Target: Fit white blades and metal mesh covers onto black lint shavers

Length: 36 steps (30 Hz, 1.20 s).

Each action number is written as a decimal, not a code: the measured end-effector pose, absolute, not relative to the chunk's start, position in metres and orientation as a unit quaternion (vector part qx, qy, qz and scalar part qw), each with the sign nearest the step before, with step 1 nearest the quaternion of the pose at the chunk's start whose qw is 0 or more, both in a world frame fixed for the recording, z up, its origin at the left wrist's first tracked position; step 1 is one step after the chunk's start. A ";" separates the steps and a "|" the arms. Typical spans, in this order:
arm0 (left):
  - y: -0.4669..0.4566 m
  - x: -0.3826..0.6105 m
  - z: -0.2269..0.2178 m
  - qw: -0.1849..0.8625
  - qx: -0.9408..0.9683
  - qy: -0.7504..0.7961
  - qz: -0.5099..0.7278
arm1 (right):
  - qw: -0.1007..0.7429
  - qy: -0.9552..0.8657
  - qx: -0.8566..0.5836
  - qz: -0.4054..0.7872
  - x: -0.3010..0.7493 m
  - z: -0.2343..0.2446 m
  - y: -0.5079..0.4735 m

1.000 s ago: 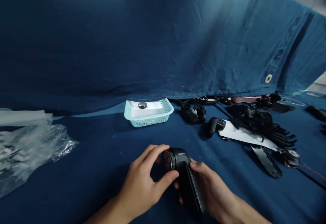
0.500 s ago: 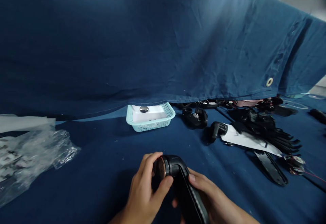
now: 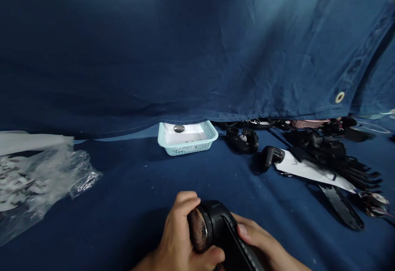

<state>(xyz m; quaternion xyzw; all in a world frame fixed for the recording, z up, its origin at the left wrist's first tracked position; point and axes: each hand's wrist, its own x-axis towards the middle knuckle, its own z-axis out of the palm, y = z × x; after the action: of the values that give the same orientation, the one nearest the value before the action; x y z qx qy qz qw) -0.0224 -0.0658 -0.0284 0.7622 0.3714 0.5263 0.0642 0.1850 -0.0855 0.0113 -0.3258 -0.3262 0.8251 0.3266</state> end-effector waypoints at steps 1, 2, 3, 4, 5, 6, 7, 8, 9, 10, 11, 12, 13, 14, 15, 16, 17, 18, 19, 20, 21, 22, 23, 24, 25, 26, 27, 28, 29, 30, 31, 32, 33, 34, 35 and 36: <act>-0.066 -0.022 -0.027 0.057 0.765 0.363 0.529 | 0.327 -0.327 -0.325 0.825 0.185 0.011 -0.085; -0.067 -0.022 -0.025 0.050 0.766 0.353 0.535 | 0.328 -0.326 -0.325 0.825 0.185 0.010 -0.085; -0.067 -0.022 -0.024 0.046 0.766 0.344 0.542 | 0.331 -0.326 -0.325 0.824 0.186 0.009 -0.086; -0.068 -0.022 -0.024 0.041 0.764 0.337 0.548 | 0.334 -0.327 -0.326 0.822 0.186 0.007 -0.086; -0.068 -0.022 -0.023 0.037 0.763 0.332 0.554 | 0.337 -0.331 -0.326 0.819 0.186 0.006 -0.086; -0.067 -0.022 -0.023 0.031 0.762 0.329 0.558 | 0.338 -0.335 -0.325 0.817 0.186 0.005 -0.086; -0.067 -0.022 -0.022 0.024 0.761 0.326 0.561 | 0.335 -0.339 -0.322 0.818 0.186 0.003 -0.087; -0.066 -0.022 -0.022 0.018 0.760 0.326 0.562 | 0.330 -0.341 -0.317 0.821 0.185 0.003 -0.087; -0.065 -0.022 -0.021 0.013 0.759 0.329 0.562 | 0.324 -0.344 -0.310 0.825 0.185 0.002 -0.087; -0.064 -0.022 -0.021 0.011 0.759 0.331 0.560 | 0.321 -0.345 -0.303 0.828 0.184 0.002 -0.087; -0.063 -0.022 -0.020 0.010 0.764 0.329 0.555 | 0.319 -0.346 -0.299 0.830 0.184 0.002 -0.087; -0.062 -0.021 -0.020 0.006 0.770 0.324 0.550 | 0.321 -0.347 -0.300 0.829 0.183 0.003 -0.087; -0.062 -0.021 -0.019 0.000 0.775 0.319 0.546 | 0.324 -0.348 -0.305 0.825 0.183 0.003 -0.087; -0.063 -0.020 -0.019 -0.009 0.780 0.311 0.543 | 0.327 -0.350 -0.312 0.821 0.184 0.003 -0.087; -0.064 -0.019 -0.019 -0.017 0.785 0.301 0.542 | 0.328 -0.351 -0.320 0.816 0.184 0.002 -0.087; -0.065 -0.018 -0.019 -0.019 0.787 0.295 0.541 | 0.329 -0.352 -0.326 0.813 0.184 0.002 -0.087; -0.067 -0.016 -0.018 -0.013 0.789 0.290 0.542 | 0.331 -0.353 -0.330 0.810 0.184 0.002 -0.086; -0.068 -0.015 -0.017 0.004 0.788 0.289 0.544 | 0.336 -0.354 -0.332 0.807 0.183 0.001 -0.086; -0.070 -0.013 -0.015 0.032 0.784 0.291 0.547 | 0.342 -0.354 -0.332 0.804 0.182 0.001 -0.086; -0.071 -0.012 -0.013 0.068 0.777 0.296 0.552 | 0.347 -0.355 -0.331 0.803 0.180 0.000 -0.086; -0.072 -0.010 -0.010 0.111 0.764 0.303 0.559 | 0.350 -0.356 -0.328 0.802 0.178 0.001 -0.085; -0.073 -0.009 -0.007 0.156 0.751 0.307 0.564 | 0.351 -0.357 -0.325 0.802 0.177 0.001 -0.085; -0.074 -0.007 -0.003 0.199 0.738 0.309 0.565 | 0.350 -0.359 -0.321 0.803 0.175 0.002 -0.086; -0.075 -0.006 0.001 0.239 0.727 0.308 0.565 | 0.348 -0.361 -0.318 0.805 0.174 0.003 -0.086; -0.076 -0.005 0.006 0.274 0.719 0.305 0.562 | 0.344 -0.362 -0.315 0.807 0.173 0.004 -0.087; -0.077 -0.004 0.009 0.305 0.711 0.305 0.555 | 0.341 -0.363 -0.312 0.809 0.173 0.005 -0.087; -0.079 -0.003 0.013 0.333 0.705 0.308 0.545 | 0.338 -0.363 -0.309 0.811 0.173 0.006 -0.087; -0.080 -0.003 0.015 0.359 0.700 0.315 0.531 | 0.336 -0.364 -0.306 0.813 0.172 0.007 -0.087; -0.081 -0.002 0.017 0.381 0.694 0.325 0.518 | 0.334 -0.364 -0.303 0.815 0.172 0.009 -0.087; -0.082 -0.002 0.018 0.399 0.688 0.337 0.504 | 0.333 -0.364 -0.300 0.816 0.173 0.010 -0.086; -0.083 -0.002 0.019 0.413 0.682 0.350 0.491 | 0.332 -0.364 -0.298 0.818 0.173 0.010 -0.086; -0.084 -0.002 0.020 0.423 0.678 0.359 0.481 | 0.332 -0.363 -0.296 0.819 0.173 0.011 -0.085; -0.084 -0.002 0.021 0.428 0.676 0.366 0.475 | 0.333 -0.361 -0.294 0.820 0.173 0.012 -0.084; -0.084 -0.001 0.022 0.431 0.676 0.369 0.470 | 0.334 -0.359 -0.292 0.821 0.173 0.012 -0.083; -0.083 -0.001 0.024 0.431 0.679 0.368 0.467 | 0.336 -0.357 -0.291 0.822 0.173 0.012 -0.083; -0.082 -0.001 0.025 0.431 0.683 0.364 0.464 | 0.337 -0.356 -0.290 0.822 0.173 0.011 -0.082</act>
<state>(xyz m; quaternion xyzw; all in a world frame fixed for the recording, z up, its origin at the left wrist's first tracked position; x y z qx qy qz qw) -0.0012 -0.0823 0.0253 0.6826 0.3643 0.4639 0.4313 0.1734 -0.0824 0.0115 -0.2902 -0.3559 0.8220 0.3368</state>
